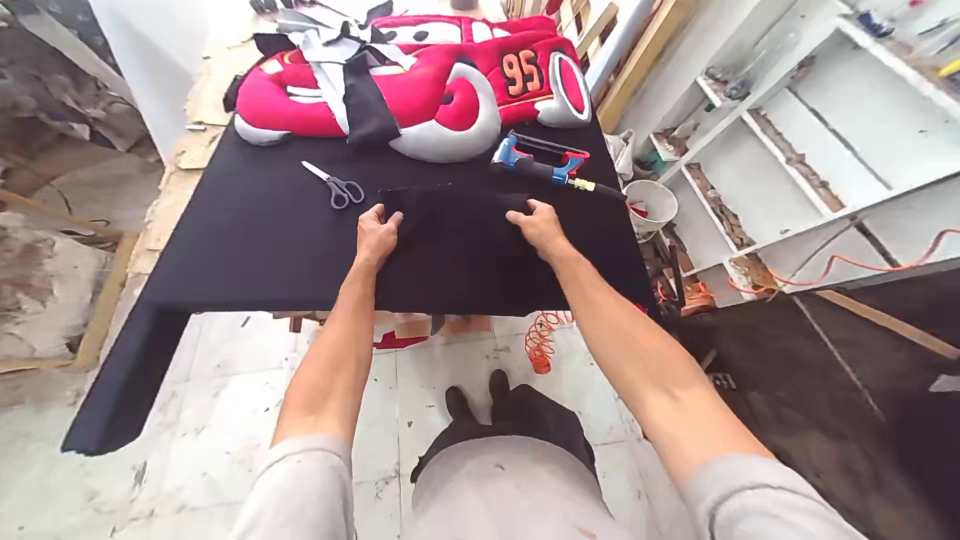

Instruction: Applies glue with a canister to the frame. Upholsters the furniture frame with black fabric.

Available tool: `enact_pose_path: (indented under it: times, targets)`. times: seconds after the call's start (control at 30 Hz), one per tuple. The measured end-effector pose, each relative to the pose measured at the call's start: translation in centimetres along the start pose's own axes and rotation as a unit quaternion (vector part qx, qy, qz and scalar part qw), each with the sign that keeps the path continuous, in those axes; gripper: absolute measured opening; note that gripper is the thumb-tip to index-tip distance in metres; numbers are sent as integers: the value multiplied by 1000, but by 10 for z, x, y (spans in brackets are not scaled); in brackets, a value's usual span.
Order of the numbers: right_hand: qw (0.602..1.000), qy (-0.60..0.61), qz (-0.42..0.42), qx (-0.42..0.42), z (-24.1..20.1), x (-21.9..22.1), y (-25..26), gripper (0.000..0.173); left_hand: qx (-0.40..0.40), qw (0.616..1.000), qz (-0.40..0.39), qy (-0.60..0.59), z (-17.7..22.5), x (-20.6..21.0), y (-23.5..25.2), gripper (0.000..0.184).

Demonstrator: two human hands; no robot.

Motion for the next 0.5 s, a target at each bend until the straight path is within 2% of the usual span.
enact_pose_path:
  times: [0.13,0.2,0.27,0.4,0.5]
  targets:
    - [978,160,-45,-130,-21,-41,-74,24,120,988,11,-96,55,-13,-77,17]
    - [956,232,-32,-176,-26,-58,-111,13,168,977,29,-127,80,-20,-120,17]
    - [933,288,-19,-216,-24,-73,-149,14,223,962,47,-153,96,-17,-162,15]
    - [907,313,16,-279,-13,-110,-205,11,322,932,63,-157,123,19,-227,12]
    - [895,326,41,-301,1,-149,-231,11,324,920,103,-195,146,59,-253,9]
Point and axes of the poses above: each hand's wrist, its own y-axis towards the middle knuckle, its own x-axis out of the palm, z = x × y, the point moved 3 cm from there along y, towards the middle knuckle, and after that the axes turned 11 degrees about -z, right-handed, at the moved point
